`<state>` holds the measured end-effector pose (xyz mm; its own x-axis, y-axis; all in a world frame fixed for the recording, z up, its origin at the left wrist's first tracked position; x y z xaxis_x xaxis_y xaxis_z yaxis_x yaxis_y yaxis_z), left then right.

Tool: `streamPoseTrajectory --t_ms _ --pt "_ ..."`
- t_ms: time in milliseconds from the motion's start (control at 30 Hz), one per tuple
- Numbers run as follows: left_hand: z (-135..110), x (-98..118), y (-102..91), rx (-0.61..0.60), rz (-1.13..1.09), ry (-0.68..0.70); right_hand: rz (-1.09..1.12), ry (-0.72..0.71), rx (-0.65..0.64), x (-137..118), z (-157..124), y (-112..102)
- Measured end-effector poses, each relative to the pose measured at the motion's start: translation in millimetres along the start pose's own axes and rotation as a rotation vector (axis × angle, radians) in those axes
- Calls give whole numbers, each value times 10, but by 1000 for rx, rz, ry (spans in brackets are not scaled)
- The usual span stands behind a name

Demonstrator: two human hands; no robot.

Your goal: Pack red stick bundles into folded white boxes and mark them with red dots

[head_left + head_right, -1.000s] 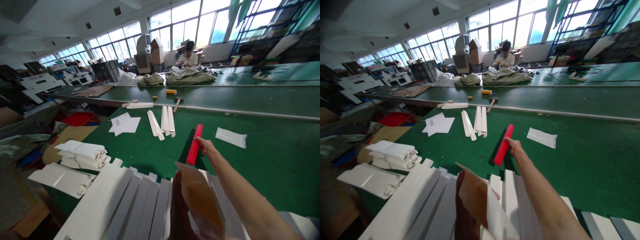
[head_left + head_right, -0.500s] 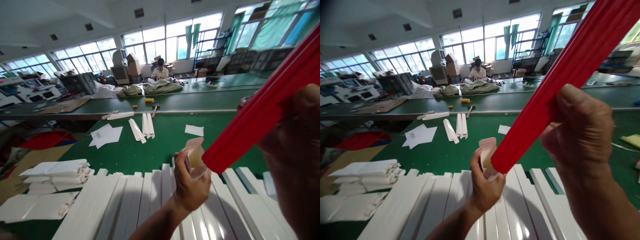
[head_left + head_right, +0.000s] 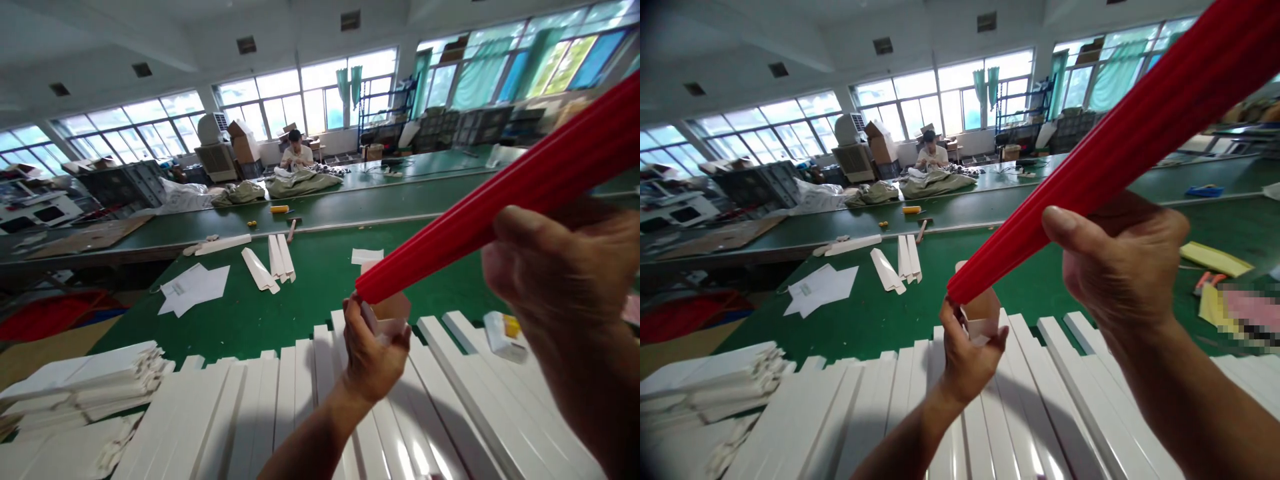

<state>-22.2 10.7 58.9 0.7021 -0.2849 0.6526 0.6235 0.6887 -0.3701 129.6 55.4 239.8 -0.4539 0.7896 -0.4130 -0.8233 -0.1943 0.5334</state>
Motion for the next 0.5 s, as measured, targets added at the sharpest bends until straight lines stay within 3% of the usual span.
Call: streamPoseTrajectory --t_ms 200,267,333,433,500 --pt "77 -1 -38 -27 -5 67 -150 80 0 -95 -3 -125" --pt "64 18 -24 -34 8 90 -202 137 -75 -93 18 -115" --pt "33 44 -7 -23 25 119 -286 181 -262 -71 35 -50" --pt "-14 75 14 -16 46 160 -448 262 -688 9 -9 116" --pt "-26 71 20 -25 50 160 -497 328 -806 52 -47 172"
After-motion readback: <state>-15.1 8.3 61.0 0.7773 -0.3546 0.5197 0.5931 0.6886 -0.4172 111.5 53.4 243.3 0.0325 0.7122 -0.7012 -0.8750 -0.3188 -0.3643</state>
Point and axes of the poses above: each hand's wrist, its own z-axis towards the middle knuckle, its own y-axis out of the palm, x = y × z, the point moved 4 cm from there along z, towards the middle knuckle, and after that the axes turned 15 degrees about z, right-handed, at the moved point
